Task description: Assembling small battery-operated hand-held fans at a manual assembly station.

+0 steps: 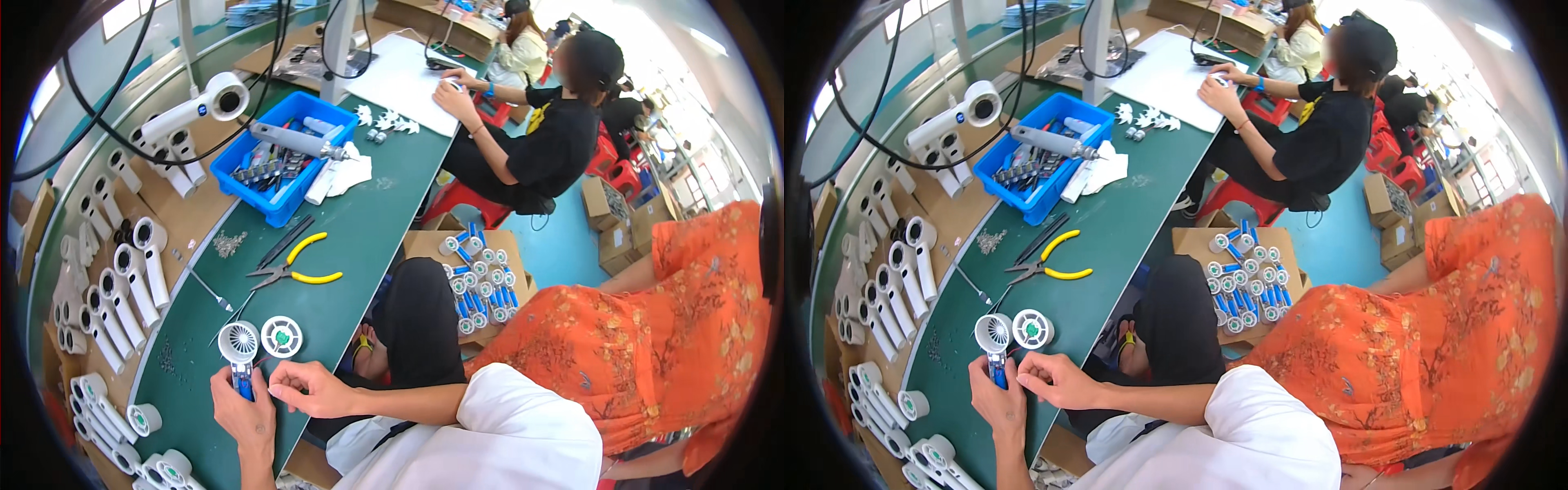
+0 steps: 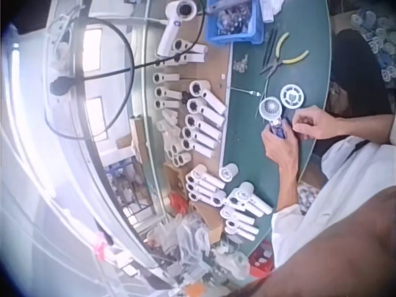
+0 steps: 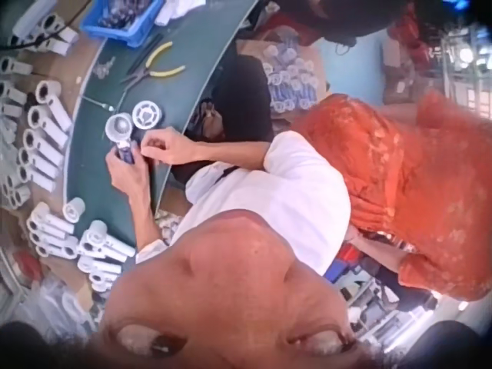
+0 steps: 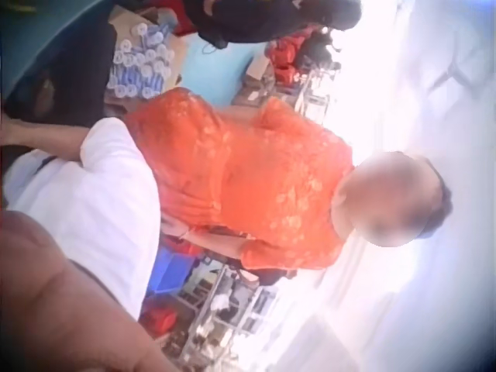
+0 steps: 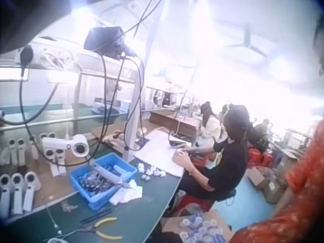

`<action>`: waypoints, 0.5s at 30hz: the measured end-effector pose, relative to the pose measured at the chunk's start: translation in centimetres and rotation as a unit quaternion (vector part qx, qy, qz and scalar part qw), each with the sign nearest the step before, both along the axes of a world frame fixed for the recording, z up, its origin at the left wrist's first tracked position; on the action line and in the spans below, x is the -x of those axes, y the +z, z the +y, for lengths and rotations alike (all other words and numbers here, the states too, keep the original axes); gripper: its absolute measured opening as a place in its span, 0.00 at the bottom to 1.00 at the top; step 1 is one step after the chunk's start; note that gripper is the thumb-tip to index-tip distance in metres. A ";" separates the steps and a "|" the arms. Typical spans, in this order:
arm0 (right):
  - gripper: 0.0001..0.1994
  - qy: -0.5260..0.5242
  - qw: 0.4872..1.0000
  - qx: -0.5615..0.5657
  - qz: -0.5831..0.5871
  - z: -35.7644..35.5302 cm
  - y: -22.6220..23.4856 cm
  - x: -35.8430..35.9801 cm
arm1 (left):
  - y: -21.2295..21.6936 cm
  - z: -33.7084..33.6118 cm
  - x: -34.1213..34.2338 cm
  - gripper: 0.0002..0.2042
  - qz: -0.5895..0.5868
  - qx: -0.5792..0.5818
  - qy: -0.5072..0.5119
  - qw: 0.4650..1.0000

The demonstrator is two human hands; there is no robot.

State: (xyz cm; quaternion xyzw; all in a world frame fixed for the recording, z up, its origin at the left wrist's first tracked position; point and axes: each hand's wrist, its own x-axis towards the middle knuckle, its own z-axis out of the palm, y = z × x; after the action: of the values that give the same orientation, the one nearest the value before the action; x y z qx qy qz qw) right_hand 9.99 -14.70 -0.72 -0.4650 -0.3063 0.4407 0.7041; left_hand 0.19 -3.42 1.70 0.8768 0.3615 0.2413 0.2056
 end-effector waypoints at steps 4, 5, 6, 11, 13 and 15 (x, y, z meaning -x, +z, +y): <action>0.05 -0.023 1.000 -0.002 -0.015 0.0 0.5 -0.1 | -0.2 0.0 -0.1 0.16 -0.006 0.003 -0.007 1.000; 0.05 -0.030 0.999 -0.006 -0.024 0.1 0.3 -0.1 | -0.2 0.0 -0.1 0.16 -0.012 0.006 -0.012 1.000; 0.05 -0.036 0.999 -0.008 -0.032 0.1 0.2 0.0 | -0.2 0.0 0.0 0.16 -0.007 0.007 -0.009 1.000; 0.04 -0.030 0.999 0.003 -0.021 0.2 0.3 0.0 | 0.1 -0.1 0.0 0.14 -0.046 0.003 -0.022 0.999; 0.04 -0.022 1.000 0.018 -0.009 -0.1 0.9 -0.6 | 0.2 0.0 -0.5 0.16 -0.045 0.025 -0.037 0.998; 0.04 -0.033 0.999 0.017 -0.033 -0.2 0.4 -0.5 | -0.2 0.3 -0.4 0.17 -0.066 -0.001 -0.061 0.996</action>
State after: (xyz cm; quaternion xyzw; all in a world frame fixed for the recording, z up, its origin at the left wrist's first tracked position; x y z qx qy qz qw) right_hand 10.49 -14.91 -0.27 -0.5009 -0.3066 0.4063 0.7000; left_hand 0.60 -3.13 1.50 0.8794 0.2927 0.2861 0.2431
